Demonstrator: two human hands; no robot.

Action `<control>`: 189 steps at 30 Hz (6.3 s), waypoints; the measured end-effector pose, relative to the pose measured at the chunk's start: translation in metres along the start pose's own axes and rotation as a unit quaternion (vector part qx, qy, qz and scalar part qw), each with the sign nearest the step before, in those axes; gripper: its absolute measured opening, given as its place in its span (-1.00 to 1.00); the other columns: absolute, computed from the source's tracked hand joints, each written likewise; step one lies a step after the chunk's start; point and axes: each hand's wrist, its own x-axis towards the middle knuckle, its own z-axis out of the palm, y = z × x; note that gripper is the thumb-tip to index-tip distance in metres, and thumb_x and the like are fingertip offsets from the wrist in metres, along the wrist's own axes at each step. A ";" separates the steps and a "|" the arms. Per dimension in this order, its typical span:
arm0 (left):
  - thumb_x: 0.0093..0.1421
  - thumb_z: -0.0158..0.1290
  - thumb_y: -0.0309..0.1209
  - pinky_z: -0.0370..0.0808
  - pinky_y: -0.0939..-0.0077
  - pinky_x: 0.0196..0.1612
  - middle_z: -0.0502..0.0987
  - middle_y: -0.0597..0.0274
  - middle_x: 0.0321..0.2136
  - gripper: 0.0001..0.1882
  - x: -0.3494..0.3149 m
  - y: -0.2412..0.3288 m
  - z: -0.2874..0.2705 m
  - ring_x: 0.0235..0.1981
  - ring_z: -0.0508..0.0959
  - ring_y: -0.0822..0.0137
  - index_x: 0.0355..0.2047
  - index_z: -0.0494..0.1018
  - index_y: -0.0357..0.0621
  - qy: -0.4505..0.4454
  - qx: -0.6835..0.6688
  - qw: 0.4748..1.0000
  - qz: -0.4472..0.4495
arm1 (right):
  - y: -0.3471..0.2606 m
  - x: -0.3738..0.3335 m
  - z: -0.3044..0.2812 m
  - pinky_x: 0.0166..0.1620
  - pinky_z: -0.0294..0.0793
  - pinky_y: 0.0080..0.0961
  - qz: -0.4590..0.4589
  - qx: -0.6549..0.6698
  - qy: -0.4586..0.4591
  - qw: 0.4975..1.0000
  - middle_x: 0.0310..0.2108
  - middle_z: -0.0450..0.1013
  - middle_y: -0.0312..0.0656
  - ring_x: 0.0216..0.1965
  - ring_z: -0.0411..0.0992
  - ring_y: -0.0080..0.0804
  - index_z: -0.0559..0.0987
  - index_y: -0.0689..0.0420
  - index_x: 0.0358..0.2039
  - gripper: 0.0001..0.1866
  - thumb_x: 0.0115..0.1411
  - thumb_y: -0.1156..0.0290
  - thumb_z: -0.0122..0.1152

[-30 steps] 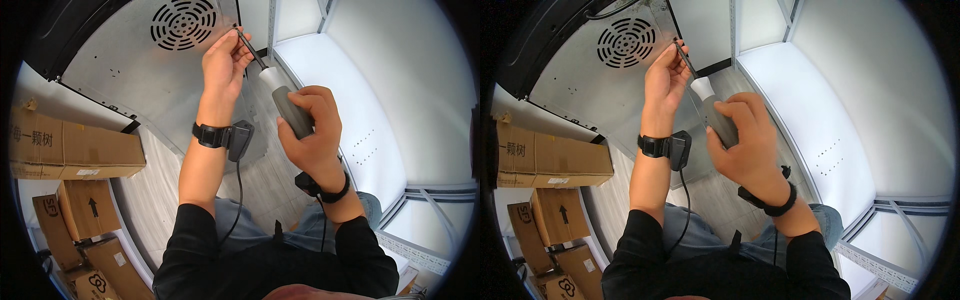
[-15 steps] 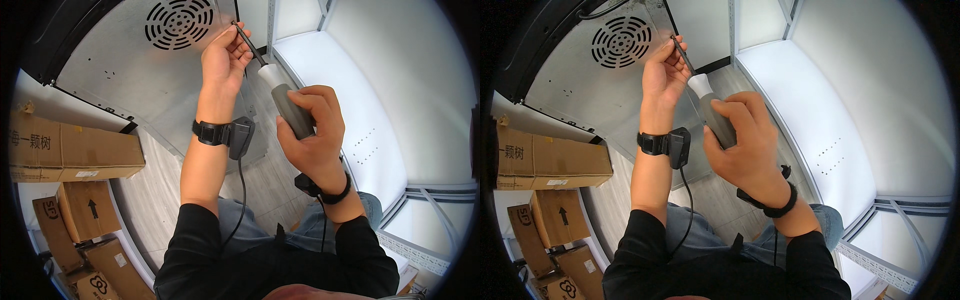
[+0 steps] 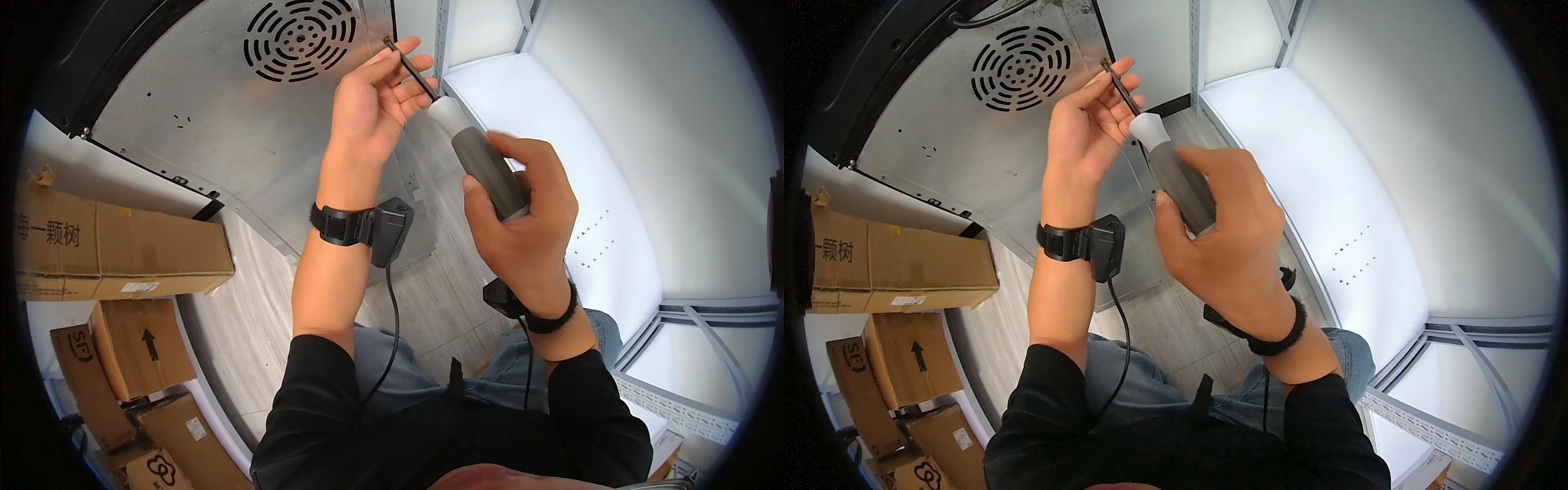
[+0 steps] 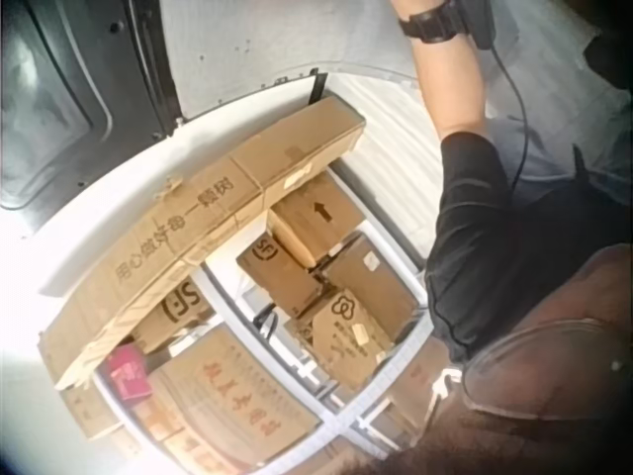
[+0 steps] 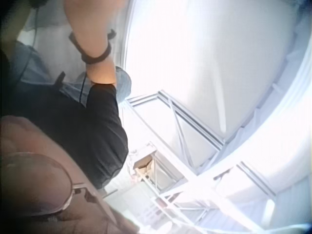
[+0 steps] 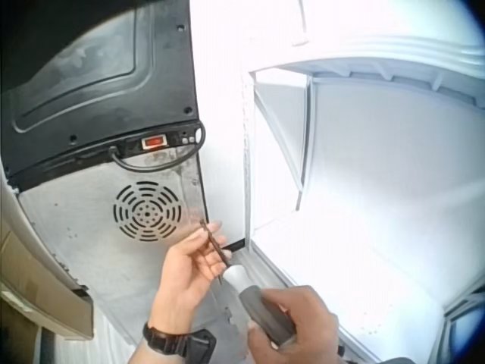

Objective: The person uses a screwdriver to attach a metal backplate to a black electronic device, securing it with multiple screws. The person is sitting on the floor during the task.

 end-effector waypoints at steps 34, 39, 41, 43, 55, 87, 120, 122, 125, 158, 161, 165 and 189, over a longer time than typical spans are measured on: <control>0.30 -0.04 -0.35 0.44 0.60 -0.48 0.56 0.06 -0.46 -0.84 0.010 -0.017 -0.006 -0.53 0.55 0.38 -0.31 0.38 -0.20 0.006 -0.058 0.998 0.031 | 0.018 -0.014 0.010 -0.12 0.36 -0.36 -0.196 -0.041 0.024 0.979 -0.16 0.31 0.02 -0.16 0.34 -0.15 0.26 0.23 0.07 -0.36 -0.03 0.57 0.31; 0.32 -0.08 -0.39 0.52 0.48 -0.34 0.55 0.07 -0.33 -0.83 0.005 -0.009 -0.008 -0.41 0.57 0.29 -0.26 0.40 -0.26 -0.075 -0.045 0.996 -0.001 | 0.013 -0.010 0.003 -0.40 0.42 -0.49 -0.112 -0.074 -0.006 0.991 -0.32 0.37 -0.06 -0.42 0.39 -0.29 0.33 0.24 0.04 -0.43 0.05 0.39 0.35; 0.32 -0.10 -0.40 0.54 0.43 -0.29 0.55 0.07 -0.29 -0.82 0.004 -0.007 -0.009 -0.36 0.57 0.25 -0.24 0.41 -0.28 -0.105 -0.044 0.993 -0.011 | 0.016 -0.010 0.005 -0.51 0.39 -0.53 -0.098 -0.043 0.009 0.994 -0.38 0.36 -0.11 -0.52 0.38 -0.35 0.31 0.26 0.05 -0.41 0.08 0.34 0.34; 0.33 -0.11 -0.40 0.54 0.42 -0.27 0.55 0.06 -0.30 -0.81 0.004 -0.009 -0.009 -0.35 0.57 0.23 -0.24 0.40 -0.29 -0.116 -0.053 0.992 -0.010 | 0.010 -0.010 -0.001 -0.43 0.41 -0.52 -0.029 -0.022 -0.020 0.999 -0.37 0.34 -0.09 -0.45 0.39 -0.33 0.29 0.28 0.04 -0.41 0.07 0.35 0.34; 0.29 -0.03 -0.36 0.51 0.53 -0.34 0.54 0.09 -0.42 -0.81 0.010 -0.012 -0.016 -0.41 0.55 0.35 -0.24 0.41 -0.26 -0.083 -0.001 0.997 -0.006 | 0.018 -0.013 0.008 -0.37 0.44 -0.50 -0.096 -0.034 0.016 0.995 -0.34 0.42 0.00 -0.43 0.46 -0.24 0.33 0.26 -0.02 -0.47 0.02 0.48 0.35; 0.31 -0.07 -0.38 0.38 0.64 -0.46 0.54 0.18 -0.45 -0.86 0.010 -0.034 0.005 -0.55 0.46 0.50 -0.22 0.35 -0.18 -0.047 0.056 0.997 0.034 | 0.019 0.029 -0.046 -0.72 0.23 -0.73 0.334 0.276 -0.175 0.884 -0.56 0.51 -0.15 -0.79 0.28 -0.63 0.34 0.28 0.03 -0.57 0.13 0.46 0.09; 0.09 0.16 -0.36 0.49 0.39 -0.27 0.59 0.23 -0.40 -0.76 0.041 -0.602 0.162 -0.34 0.57 0.26 -0.23 0.51 -0.15 -0.332 0.718 0.605 -0.094 | 0.361 -0.266 -0.350 -0.47 0.31 -0.65 0.592 0.215 0.270 0.728 -0.45 0.43 -0.27 -0.59 0.32 -0.60 0.52 0.16 -0.23 -0.77 0.12 0.35 0.20; 0.10 0.15 -0.37 0.48 0.37 -0.27 0.59 0.23 -0.42 -0.79 0.042 -0.613 0.163 -0.34 0.57 0.24 -0.24 0.52 -0.12 -0.333 0.732 0.590 -0.078 | 0.365 -0.272 -0.350 -0.48 0.31 -0.64 0.593 0.221 0.280 0.722 -0.44 0.43 -0.27 -0.59 0.32 -0.60 0.52 0.16 -0.22 -0.76 0.12 0.35 0.20; 0.12 0.12 -0.37 0.49 0.35 -0.27 0.59 0.22 -0.39 -0.84 0.043 -0.619 0.163 -0.36 0.57 0.21 -0.27 0.53 -0.08 -0.339 0.748 0.571 -0.025 | 0.368 -0.276 -0.349 -0.49 0.30 -0.64 0.589 0.228 0.283 0.722 -0.44 0.43 -0.27 -0.60 0.31 -0.59 0.52 0.18 -0.21 -0.75 0.12 0.35 0.20; 0.32 -0.10 -0.46 0.59 0.51 -0.09 0.52 0.02 -0.22 -0.81 -0.004 -0.208 0.015 -0.18 0.58 0.23 -0.19 0.37 -0.38 0.059 -0.013 0.975 -0.212 | 0.210 -0.030 -0.186 -0.33 0.31 -0.65 0.243 0.091 -0.286 0.922 -0.43 0.45 -0.36 -0.44 0.34 -0.62 0.58 0.11 -0.16 -0.68 0.01 0.60 0.24; 0.33 -0.13 -0.47 0.60 0.49 -0.10 0.51 0.02 -0.23 -0.84 -0.010 -0.163 0.016 -0.15 0.57 0.20 -0.20 0.36 -0.35 0.080 0.008 0.979 -0.185 | 0.171 0.005 -0.168 -0.36 0.30 -0.60 0.176 0.001 -0.321 0.930 -0.45 0.45 -0.33 -0.45 0.34 -0.59 0.57 0.10 -0.16 -0.68 0.01 0.60 0.23; 0.33 -0.12 -0.46 0.61 0.49 -0.16 0.50 0.02 -0.26 -0.83 -0.003 -0.107 0.012 -0.22 0.57 0.22 -0.22 0.38 -0.34 0.069 -0.038 0.989 -0.128 | 0.112 0.051 -0.137 -0.41 0.28 -0.53 0.005 -0.107 -0.308 0.945 -0.53 0.45 -0.30 -0.52 0.34 -0.51 0.56 0.12 -0.23 -0.73 -0.02 0.55 0.23; 0.30 -0.02 -0.33 0.44 0.67 -0.45 0.56 0.30 -0.36 -0.80 -0.008 -0.041 -0.059 -0.53 0.43 0.58 -0.20 0.46 -0.18 0.161 0.107 0.980 -0.048 | 0.049 -0.049 0.036 -0.38 0.43 -0.50 0.259 0.204 -0.206 0.921 -0.30 0.45 -0.06 -0.38 0.45 -0.44 0.29 0.23 -0.15 -0.61 0.07 0.47 0.24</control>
